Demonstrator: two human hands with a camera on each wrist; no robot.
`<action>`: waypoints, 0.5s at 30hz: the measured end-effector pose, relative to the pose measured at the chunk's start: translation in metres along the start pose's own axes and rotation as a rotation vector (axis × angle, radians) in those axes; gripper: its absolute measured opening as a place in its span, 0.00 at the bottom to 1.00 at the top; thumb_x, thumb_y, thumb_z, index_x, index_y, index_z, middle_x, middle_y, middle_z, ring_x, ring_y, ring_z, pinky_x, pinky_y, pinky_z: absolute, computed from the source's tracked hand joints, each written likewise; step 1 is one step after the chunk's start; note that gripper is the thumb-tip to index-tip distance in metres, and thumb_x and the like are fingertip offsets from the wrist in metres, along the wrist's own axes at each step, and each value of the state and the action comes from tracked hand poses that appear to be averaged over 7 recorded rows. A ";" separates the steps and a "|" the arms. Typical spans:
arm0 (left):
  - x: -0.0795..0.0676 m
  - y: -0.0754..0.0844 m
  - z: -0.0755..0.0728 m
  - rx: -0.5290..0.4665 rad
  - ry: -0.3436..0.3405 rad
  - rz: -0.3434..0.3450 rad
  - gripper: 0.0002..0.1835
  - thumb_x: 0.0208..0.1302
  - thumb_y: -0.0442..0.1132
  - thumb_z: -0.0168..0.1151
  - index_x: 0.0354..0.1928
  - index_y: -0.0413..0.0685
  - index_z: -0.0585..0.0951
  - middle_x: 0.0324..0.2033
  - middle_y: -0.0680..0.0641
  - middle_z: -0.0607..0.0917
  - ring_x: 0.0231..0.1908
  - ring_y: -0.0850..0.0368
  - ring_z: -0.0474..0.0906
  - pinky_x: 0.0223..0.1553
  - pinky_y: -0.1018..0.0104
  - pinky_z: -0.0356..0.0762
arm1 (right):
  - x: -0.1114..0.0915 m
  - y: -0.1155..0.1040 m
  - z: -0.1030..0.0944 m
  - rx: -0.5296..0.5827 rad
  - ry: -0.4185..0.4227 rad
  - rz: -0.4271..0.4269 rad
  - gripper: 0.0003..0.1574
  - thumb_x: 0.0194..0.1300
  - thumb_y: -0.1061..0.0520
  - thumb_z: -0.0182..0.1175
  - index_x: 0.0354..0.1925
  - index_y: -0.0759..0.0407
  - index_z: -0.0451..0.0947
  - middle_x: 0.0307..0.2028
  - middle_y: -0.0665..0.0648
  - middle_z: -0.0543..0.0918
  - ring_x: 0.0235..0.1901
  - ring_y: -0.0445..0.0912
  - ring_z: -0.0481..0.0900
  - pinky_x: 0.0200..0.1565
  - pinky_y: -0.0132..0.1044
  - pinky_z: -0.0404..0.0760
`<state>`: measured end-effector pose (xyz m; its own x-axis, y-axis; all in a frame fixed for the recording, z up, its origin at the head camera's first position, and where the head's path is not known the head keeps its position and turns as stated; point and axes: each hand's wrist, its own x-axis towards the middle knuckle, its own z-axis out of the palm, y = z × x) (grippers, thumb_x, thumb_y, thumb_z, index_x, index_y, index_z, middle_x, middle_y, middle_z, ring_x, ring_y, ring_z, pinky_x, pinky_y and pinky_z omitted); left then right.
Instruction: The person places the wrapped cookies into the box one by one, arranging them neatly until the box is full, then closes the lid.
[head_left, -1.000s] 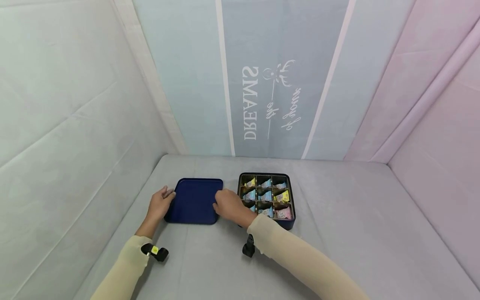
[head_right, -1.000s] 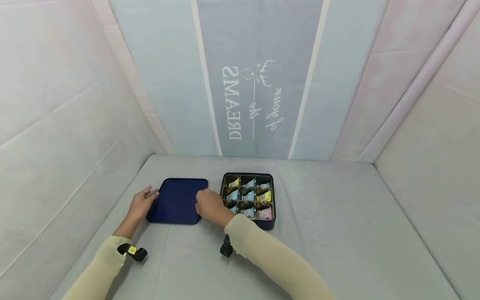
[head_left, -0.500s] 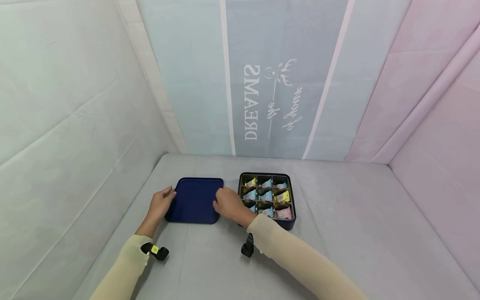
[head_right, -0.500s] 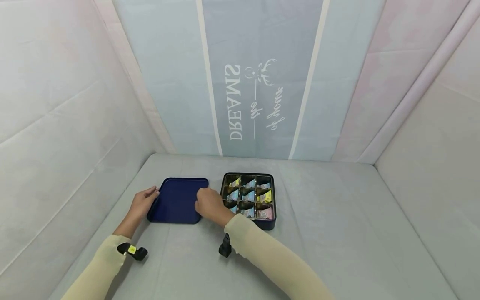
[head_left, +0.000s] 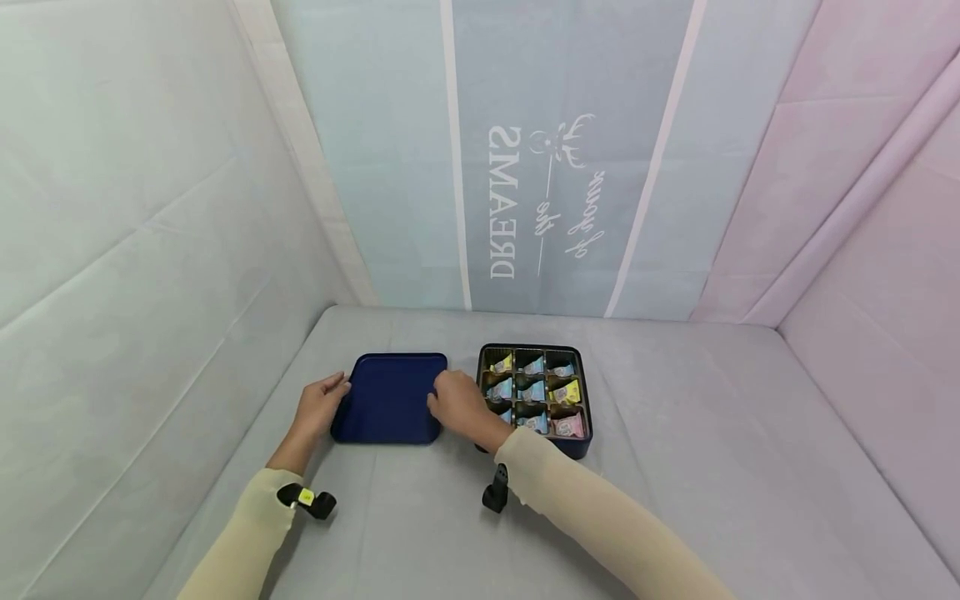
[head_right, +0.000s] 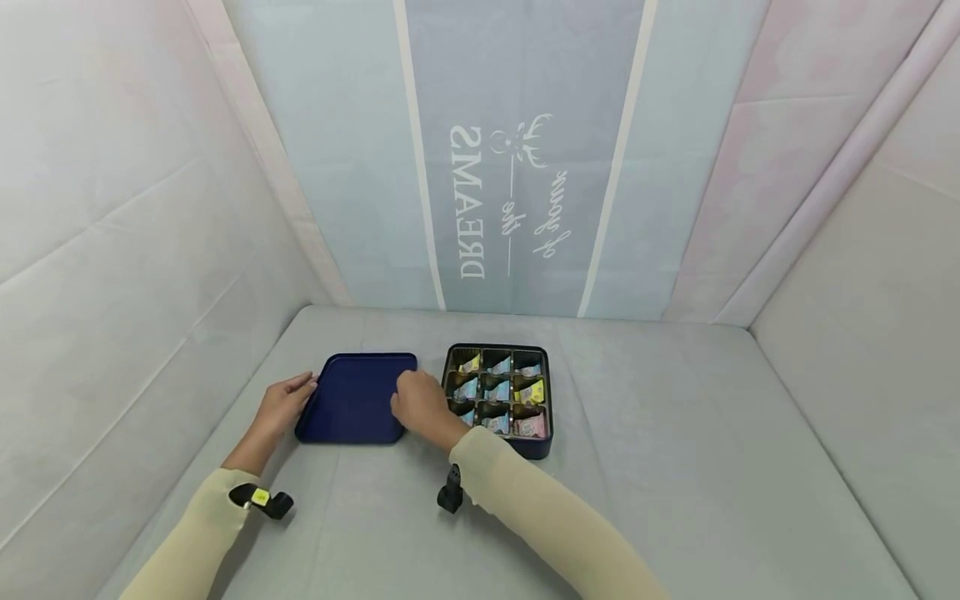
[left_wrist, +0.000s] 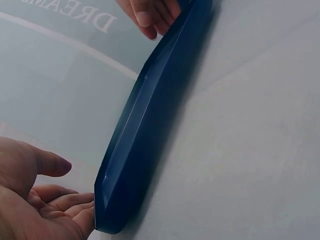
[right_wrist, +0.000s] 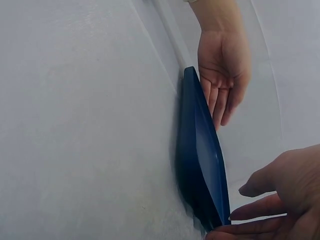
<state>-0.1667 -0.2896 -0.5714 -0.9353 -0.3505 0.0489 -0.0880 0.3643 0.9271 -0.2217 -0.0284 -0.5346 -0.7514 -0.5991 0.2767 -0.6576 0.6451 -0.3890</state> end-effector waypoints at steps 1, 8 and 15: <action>0.000 0.000 0.000 -0.004 -0.004 -0.007 0.29 0.79 0.38 0.50 0.75 0.32 0.62 0.72 0.36 0.66 0.76 0.40 0.54 0.75 0.49 0.54 | 0.000 0.000 0.000 0.004 0.005 0.005 0.35 0.73 0.59 0.61 0.11 0.51 0.59 0.09 0.47 0.61 0.09 0.40 0.64 0.14 0.30 0.64; -0.002 0.003 -0.002 -0.062 -0.031 -0.017 0.29 0.79 0.37 0.49 0.76 0.33 0.59 0.74 0.36 0.64 0.76 0.41 0.55 0.74 0.50 0.57 | 0.002 0.004 0.001 0.001 0.086 -0.030 0.34 0.71 0.61 0.63 0.09 0.50 0.65 0.08 0.46 0.65 0.09 0.38 0.63 0.14 0.29 0.61; -0.002 0.008 -0.005 -0.130 -0.055 -0.038 0.30 0.80 0.34 0.48 0.78 0.35 0.57 0.75 0.37 0.62 0.76 0.44 0.55 0.74 0.52 0.59 | 0.000 0.005 0.000 -0.003 0.163 -0.041 0.05 0.65 0.65 0.68 0.32 0.60 0.90 0.30 0.54 0.89 0.28 0.43 0.85 0.30 0.31 0.83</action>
<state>-0.1640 -0.2901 -0.5625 -0.9499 -0.3124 -0.0045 -0.0820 0.2355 0.9684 -0.2252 -0.0256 -0.5367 -0.7227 -0.5404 0.4310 -0.6879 0.6232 -0.3721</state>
